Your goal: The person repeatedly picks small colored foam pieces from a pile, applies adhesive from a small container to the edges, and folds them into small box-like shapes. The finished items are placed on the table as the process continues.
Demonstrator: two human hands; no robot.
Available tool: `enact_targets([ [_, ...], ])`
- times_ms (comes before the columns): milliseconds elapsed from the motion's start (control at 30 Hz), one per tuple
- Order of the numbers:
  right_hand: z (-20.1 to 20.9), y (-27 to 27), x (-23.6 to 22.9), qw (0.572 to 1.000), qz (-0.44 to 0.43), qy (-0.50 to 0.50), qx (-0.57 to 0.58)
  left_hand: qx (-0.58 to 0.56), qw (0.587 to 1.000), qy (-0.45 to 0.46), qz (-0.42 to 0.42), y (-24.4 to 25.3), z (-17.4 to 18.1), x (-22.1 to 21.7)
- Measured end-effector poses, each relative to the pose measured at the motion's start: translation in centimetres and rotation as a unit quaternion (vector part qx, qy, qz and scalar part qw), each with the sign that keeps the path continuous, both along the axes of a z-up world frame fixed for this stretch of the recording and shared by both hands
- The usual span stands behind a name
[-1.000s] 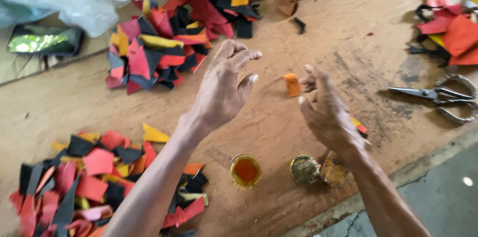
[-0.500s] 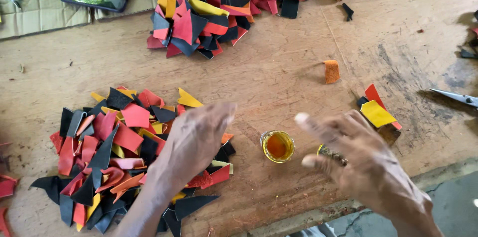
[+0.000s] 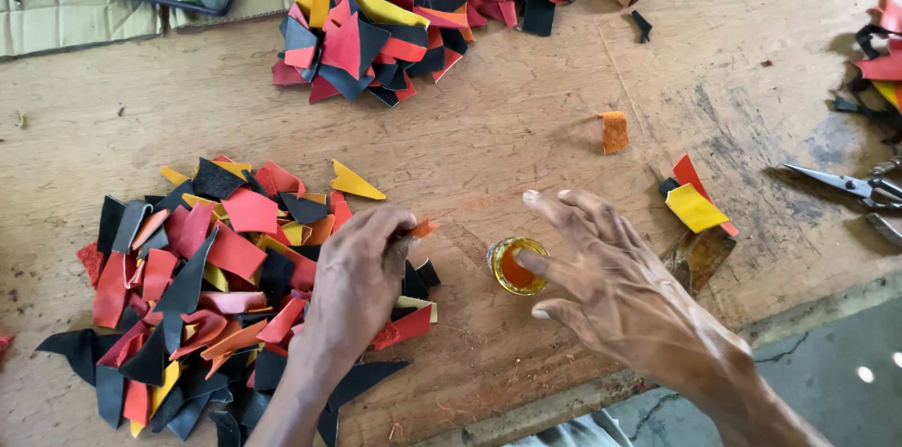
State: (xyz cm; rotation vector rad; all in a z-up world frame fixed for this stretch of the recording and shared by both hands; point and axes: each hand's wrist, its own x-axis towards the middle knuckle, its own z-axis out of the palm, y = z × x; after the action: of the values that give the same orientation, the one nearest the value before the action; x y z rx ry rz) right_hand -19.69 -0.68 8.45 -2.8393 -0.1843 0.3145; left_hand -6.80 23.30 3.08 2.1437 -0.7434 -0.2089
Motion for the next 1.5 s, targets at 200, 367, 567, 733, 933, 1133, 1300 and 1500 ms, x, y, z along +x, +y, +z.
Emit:
enact_targets([
  [200,-2.6,0.3,0.7,0.997,0.045,-0.06,0.02,-0.112,0.99,-0.084,-0.028,-0.6,1.7,-1.1],
  [367,-1.5,0.1,0.8,0.999,0.013,0.044,0.009,-0.097,0.995,-0.038,0.004,-0.6,1.9,-1.6],
  [567,0.2,-0.3,-1.1,0.998,0.009,-0.047,0.046,-0.183,0.955,0.231,-0.008,-0.5,0.9,-1.7],
  [733,0.4,-0.8,-2.0,0.991,0.028,-0.104,0.077,-0.268,0.928,0.258,-0.007,-1.3,-0.8,-1.8],
  [933,1.7,-1.3,-2.6,0.962,-0.063,-0.233,0.126,-0.328,0.861,0.389,0.014,-1.8,-1.4,-2.1],
  [1133,1.1,-0.7,-2.0,0.955,-0.102,-0.207,0.186,-0.223,0.923,0.311,0.042,-1.9,-0.8,-1.8],
  [1300,1.1,-1.0,-2.3,0.954,-0.113,-0.206,0.186,-0.059,0.977,0.203,0.037,-1.1,-0.5,-1.5],
  [1500,0.9,-0.3,-1.5,0.963,-0.096,-0.173,0.185,-0.066,0.986,0.076,0.129,0.6,0.6,0.5],
])
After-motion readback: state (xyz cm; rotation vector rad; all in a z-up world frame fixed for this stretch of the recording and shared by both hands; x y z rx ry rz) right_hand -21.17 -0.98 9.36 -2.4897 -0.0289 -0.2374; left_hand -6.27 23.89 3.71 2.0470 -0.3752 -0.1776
